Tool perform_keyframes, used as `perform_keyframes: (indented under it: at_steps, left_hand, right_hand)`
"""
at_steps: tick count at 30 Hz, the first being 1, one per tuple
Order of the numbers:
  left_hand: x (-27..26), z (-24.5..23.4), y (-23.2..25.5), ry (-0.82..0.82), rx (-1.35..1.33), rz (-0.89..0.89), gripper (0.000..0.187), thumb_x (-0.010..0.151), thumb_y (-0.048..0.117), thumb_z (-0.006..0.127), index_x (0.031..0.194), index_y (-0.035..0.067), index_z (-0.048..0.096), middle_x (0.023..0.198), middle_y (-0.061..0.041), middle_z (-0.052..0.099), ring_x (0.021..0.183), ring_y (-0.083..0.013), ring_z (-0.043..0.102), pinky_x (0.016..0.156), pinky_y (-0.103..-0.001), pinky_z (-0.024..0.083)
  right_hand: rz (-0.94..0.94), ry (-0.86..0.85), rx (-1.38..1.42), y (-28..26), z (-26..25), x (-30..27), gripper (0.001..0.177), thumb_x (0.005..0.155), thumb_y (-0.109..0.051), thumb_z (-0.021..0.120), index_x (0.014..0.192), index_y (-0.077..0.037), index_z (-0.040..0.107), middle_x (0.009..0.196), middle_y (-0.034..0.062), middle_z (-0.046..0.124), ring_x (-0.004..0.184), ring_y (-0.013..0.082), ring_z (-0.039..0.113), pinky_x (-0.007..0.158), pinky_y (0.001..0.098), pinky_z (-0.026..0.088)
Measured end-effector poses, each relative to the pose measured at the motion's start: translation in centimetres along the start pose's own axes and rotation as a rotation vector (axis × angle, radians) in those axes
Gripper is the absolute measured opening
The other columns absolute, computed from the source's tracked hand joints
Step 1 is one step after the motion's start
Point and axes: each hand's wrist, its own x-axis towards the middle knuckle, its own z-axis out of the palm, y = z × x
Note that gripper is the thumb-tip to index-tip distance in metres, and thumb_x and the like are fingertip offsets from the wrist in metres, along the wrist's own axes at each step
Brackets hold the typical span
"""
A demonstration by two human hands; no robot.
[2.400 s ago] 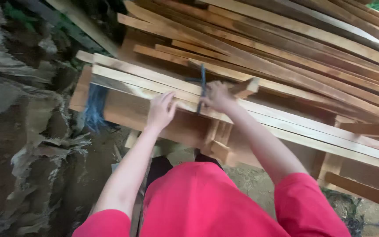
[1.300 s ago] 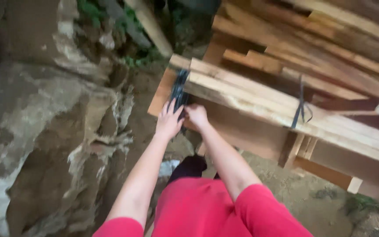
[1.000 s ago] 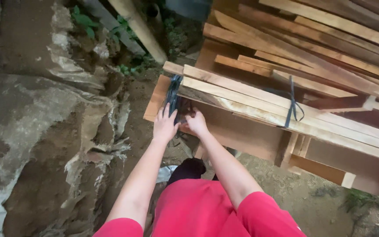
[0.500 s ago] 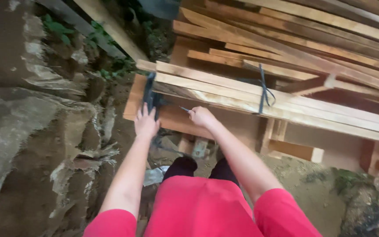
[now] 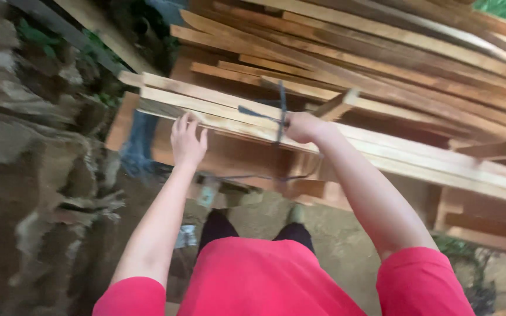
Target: Bundling wooden slats together using black rubber straps and arranging them on a workbench.
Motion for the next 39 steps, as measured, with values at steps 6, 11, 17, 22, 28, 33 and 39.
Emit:
perform_keyframes:
  at_steps: [6, 11, 17, 22, 28, 33, 39]
  left_hand:
    - [-0.7, 4.6, 16.6, 0.222, -0.244, 0.19, 0.026, 0.089, 0.016, 0.075, 0.114, 0.013, 0.07, 0.131, -0.008, 0.061, 0.127, -0.0366, 0.055, 0.108, -0.049, 0.044]
    - [0.9, 9.1, 26.4, -0.297, -0.418, 0.088, 0.03, 0.096, 0.034, 0.071, 0.122, 0.019, 0.07, 0.123, -0.007, 0.069, 0.116, -0.0315, 0.066, 0.103, -0.043, 0.049]
    - [1.6, 13.5, 36.6, -0.529, -0.335, 0.222, 0.048, 0.088, 0.035, 0.077, 0.131, 0.014, 0.07, 0.126, -0.012, 0.071, 0.121, -0.0325, 0.066, 0.107, -0.043, 0.048]
    - [-1.7, 15.0, 47.3, -0.907, -0.009, 0.17, 0.049, 0.082, 0.024, 0.084, 0.121, 0.01, 0.058, 0.112, -0.012, 0.067, 0.099, -0.0266, 0.067, 0.092, -0.042, 0.058]
    - [-4.1, 25.2, 47.9, -0.67, 0.28, 0.609, 0.138, 0.06, 0.064, 0.091, 0.163, 0.004, 0.023, 0.168, -0.018, 0.028, 0.153, -0.0427, 0.026, 0.123, -0.065, 0.023]
    - [-5.1, 26.0, 49.2, -0.637, 0.341, 0.639, 0.139, 0.059, 0.081, 0.08, 0.164, 0.01, 0.022, 0.163, -0.014, 0.036, 0.149, -0.0373, 0.03, 0.124, -0.064, 0.014]
    - [-5.9, 29.2, 46.8, -0.421, 0.278, 0.722, 0.139, 0.048, 0.079, 0.082, 0.161, 0.014, 0.032, 0.15, -0.011, 0.047, 0.137, -0.0333, 0.042, 0.119, -0.063, 0.024]
  right_hand:
    - [0.046, 0.104, 0.439, 17.2, 3.6, -6.2, 0.034, 0.093, -0.029, 0.054, 0.118, -0.011, 0.069, 0.09, 0.0034, 0.078, 0.064, 0.0187, 0.075, 0.071, 0.0343, 0.061]
    - [0.125, 0.266, 0.546, 29.1, 10.2, -9.8, 0.03, 0.096, -0.033, 0.057, 0.115, -0.014, 0.071, 0.093, 0.0044, 0.078, 0.079, 0.0242, 0.074, 0.077, 0.0386, 0.058]
    - [0.178, 0.74, 0.526, 37.8, 15.1, -13.5, 0.021, 0.097, -0.023, 0.062, 0.111, -0.009, 0.07, 0.102, 0.0153, 0.071, 0.098, 0.0379, 0.071, 0.086, 0.0485, 0.056]
    - [0.051, 1.156, 0.356, 40.6, 17.3, -13.7, 0.016, 0.096, -0.002, 0.064, 0.111, 0.002, 0.063, 0.12, 0.0222, 0.062, 0.109, 0.045, 0.064, 0.094, 0.0504, 0.053]
    - [0.222, 1.067, 0.168, 42.2, 18.2, -13.0, 0.019, 0.106, -0.022, 0.051, 0.121, -0.014, 0.058, 0.146, 0.0045, 0.057, 0.143, 0.0306, 0.045, 0.115, 0.0635, 0.03]
    - [0.23, 1.141, 0.073, 43.0, 19.2, -12.0, 0.012, 0.097, -0.024, 0.056, 0.108, -0.019, 0.059, 0.132, -0.003, 0.065, 0.134, 0.023, 0.053, 0.114, 0.053, 0.03]
    - [0.251, 1.139, 0.083, 42.7, 18.8, -12.3, 0.011, 0.094, -0.027, 0.057, 0.103, -0.021, 0.061, 0.133, -0.0027, 0.065, 0.134, 0.023, 0.054, 0.116, 0.0538, 0.027]
